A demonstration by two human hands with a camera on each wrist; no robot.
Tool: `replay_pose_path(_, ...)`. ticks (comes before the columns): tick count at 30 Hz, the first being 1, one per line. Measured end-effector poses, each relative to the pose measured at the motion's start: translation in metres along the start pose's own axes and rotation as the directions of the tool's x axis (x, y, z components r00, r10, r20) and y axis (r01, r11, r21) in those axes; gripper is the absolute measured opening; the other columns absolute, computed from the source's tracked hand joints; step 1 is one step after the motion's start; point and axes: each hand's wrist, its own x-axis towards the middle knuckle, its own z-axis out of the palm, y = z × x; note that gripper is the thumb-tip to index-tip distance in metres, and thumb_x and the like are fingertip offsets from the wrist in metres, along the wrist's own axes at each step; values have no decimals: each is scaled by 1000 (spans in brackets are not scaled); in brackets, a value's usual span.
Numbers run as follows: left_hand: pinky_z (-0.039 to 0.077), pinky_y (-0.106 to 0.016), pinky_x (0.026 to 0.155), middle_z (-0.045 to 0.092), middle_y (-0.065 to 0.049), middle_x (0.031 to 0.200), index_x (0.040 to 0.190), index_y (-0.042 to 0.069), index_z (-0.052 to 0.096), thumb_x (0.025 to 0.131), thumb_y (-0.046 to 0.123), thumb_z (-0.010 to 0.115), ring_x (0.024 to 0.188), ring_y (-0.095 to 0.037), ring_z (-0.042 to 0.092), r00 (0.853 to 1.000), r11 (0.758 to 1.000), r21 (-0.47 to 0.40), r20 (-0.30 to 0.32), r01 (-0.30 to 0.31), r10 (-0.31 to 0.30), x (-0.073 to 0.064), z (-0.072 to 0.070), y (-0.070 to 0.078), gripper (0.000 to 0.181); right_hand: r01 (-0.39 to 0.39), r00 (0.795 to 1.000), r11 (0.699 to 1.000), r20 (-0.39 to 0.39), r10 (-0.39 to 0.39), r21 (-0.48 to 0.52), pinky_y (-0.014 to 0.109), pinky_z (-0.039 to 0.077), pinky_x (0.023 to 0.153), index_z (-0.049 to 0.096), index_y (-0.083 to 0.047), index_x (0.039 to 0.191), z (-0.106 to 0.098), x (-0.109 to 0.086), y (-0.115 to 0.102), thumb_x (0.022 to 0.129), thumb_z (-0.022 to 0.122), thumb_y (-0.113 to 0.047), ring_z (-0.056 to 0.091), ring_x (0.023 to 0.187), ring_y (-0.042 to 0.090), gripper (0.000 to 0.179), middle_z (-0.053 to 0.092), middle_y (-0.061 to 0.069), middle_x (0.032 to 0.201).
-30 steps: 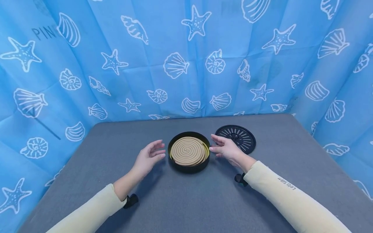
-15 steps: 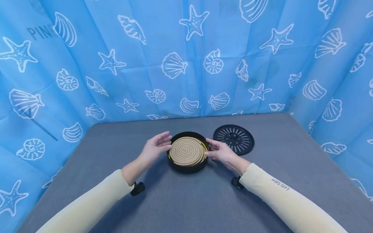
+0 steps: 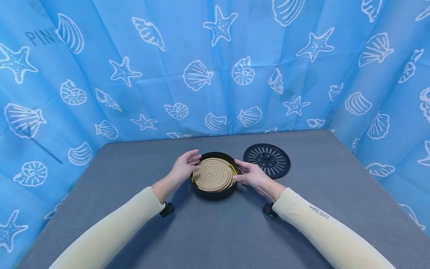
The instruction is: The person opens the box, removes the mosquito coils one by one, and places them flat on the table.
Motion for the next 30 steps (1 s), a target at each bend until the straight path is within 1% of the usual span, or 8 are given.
replay_pose_path(6,40,-43,106,44,-18,145,147,1,37,92,-14,52,137,-32,38,1000,995,98,-2,15,-15,9,9,2,58,-17,1000,1000,-17,17,-8,52,39,105,22,-4,154,-1,0,0,97,59,-9,22,141,42,69,18,26,156)
replay_pose_path(12,40,-43,106,41,-18,148,148,1,35,92,-15,53,137,-32,37,998,995,73,-16,65,-64,13,11,5,62,-12,1000,1000,-23,12,-9,51,41,103,23,-4,154,0,0,1,96,60,-9,23,141,42,68,19,25,156)
replay_pose_path(14,39,-43,107,41,-18,148,148,2,35,91,-15,53,137,-32,38,997,993,89,-16,71,-70,15,12,5,62,-5,1000,1000,-18,4,-10,51,41,103,23,-4,154,-1,1,2,96,60,-8,24,141,42,68,19,26,156)
replay_pose_path(18,36,-44,109,40,-18,149,148,2,35,88,-16,53,138,-32,36,999,984,174,18,46,-50,16,14,1,65,-11,1000,1000,-19,11,-2,51,42,102,24,-4,154,0,1,1,96,59,-8,25,140,42,68,20,25,155)
replay_pose_path(21,36,-45,109,39,-19,149,149,2,35,88,-16,55,138,-33,35,999,977,212,34,31,-39,17,15,-1,67,-19,1000,1000,-18,19,1,51,42,103,23,-5,154,0,1,1,96,59,-8,26,140,42,68,20,25,156)
replay_pose_path(25,38,-45,107,41,-18,148,148,3,36,87,-16,55,136,-32,38,999,978,208,16,28,-32,16,13,-2,66,-21,1000,1000,-9,21,4,51,41,103,23,-5,154,1,2,0,96,60,-8,25,140,42,68,20,25,156)
replay_pose_path(30,42,-44,104,47,-18,142,145,2,40,88,-15,54,132,-32,43,1000,980,198,-17,-14,18,16,16,-6,61,-26,999,1000,-21,26,-5,50,42,103,23,-5,154,1,2,0,96,60,-8,26,140,41,68,20,25,156)
